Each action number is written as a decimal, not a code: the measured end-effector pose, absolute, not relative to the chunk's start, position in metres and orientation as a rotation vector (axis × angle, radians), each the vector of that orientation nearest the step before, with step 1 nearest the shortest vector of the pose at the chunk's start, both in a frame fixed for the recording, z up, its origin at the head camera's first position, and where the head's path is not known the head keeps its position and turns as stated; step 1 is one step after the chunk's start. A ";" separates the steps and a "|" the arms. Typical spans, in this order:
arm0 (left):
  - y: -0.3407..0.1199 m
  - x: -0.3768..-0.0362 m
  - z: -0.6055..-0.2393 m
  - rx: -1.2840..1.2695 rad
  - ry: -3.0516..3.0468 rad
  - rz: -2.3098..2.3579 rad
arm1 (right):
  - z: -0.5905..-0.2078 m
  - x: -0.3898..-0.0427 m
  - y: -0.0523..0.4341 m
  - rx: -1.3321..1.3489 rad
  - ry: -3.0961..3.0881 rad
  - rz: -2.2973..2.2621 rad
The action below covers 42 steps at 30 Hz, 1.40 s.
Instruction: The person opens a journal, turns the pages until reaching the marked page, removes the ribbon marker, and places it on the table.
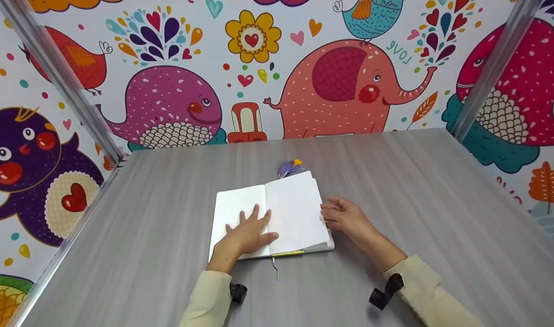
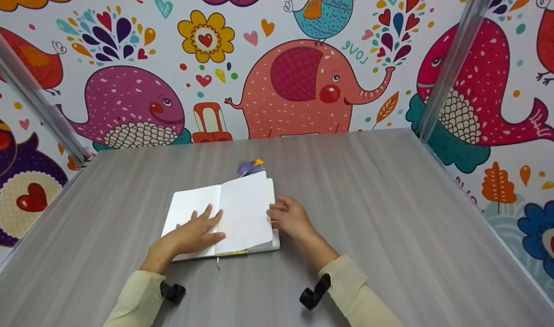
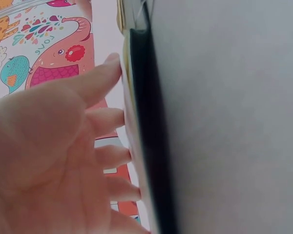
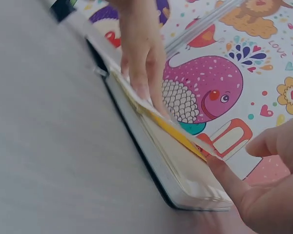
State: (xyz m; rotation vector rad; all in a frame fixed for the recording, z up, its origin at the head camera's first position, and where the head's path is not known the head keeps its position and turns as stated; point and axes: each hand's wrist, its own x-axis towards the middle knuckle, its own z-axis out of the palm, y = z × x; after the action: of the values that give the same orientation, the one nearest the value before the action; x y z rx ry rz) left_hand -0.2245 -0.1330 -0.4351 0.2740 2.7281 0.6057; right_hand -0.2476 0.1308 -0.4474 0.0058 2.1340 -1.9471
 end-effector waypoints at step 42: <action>-0.223 -0.224 -0.419 0.237 2.547 1.552 | -0.433 -0.212 0.055 -0.877 2.469 -1.231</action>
State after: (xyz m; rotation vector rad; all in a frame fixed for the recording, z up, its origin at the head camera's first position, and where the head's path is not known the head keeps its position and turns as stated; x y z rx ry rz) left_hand -0.2238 -0.2230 -0.4190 0.2371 2.5467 1.5516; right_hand -0.2121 0.0551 -0.4335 -0.8771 2.4692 -1.2314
